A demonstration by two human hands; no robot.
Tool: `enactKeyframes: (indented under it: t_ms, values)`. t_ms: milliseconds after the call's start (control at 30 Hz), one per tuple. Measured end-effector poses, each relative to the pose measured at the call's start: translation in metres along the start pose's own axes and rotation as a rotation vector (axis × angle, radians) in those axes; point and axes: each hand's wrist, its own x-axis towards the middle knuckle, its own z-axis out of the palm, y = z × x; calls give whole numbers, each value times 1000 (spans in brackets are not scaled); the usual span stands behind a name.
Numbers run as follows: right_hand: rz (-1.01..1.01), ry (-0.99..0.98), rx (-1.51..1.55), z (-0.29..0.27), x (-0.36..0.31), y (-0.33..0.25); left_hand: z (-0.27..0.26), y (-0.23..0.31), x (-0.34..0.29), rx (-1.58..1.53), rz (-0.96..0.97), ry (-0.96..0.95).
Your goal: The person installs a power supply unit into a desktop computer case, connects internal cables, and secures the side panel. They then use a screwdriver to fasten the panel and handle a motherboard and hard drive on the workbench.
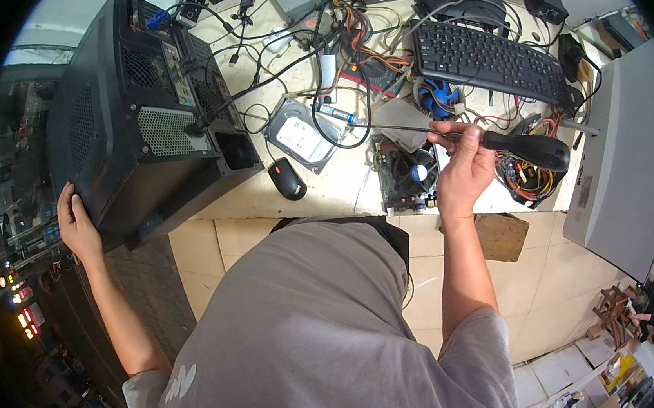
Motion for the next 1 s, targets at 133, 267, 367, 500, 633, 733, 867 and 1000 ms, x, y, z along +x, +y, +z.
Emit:
enactKeyframes:
  t_ms: [133, 267, 367, 500, 633, 733, 867, 1000]
  values:
    - [43, 13, 35, 4, -2, 10, 0, 1, 0, 10, -6, 3]
    - [50, 6, 34, 0, -1, 11, 1, 4, 0, 10, -22, 8]
    - [32, 19, -15, -4, 1, 0, 1, 3, -3, 16, -12, 19]
    - [27, 39, -40, -13, 4, -18, 2, 2, -4, 14, 7, 26]
    - [4, 86, -94, -35, 9, -37, -1, 7, -1, -5, 14, 39]
    - [-21, 134, -49, -41, 15, -66, -2, 14, -3, 14, 50, 143]
    - [-158, 149, -52, -52, 30, -113, -5, 82, -22, -566, -11, 301]
    - [-265, 146, 110, -28, 32, -167, -5, 169, -44, -1001, 123, -371]
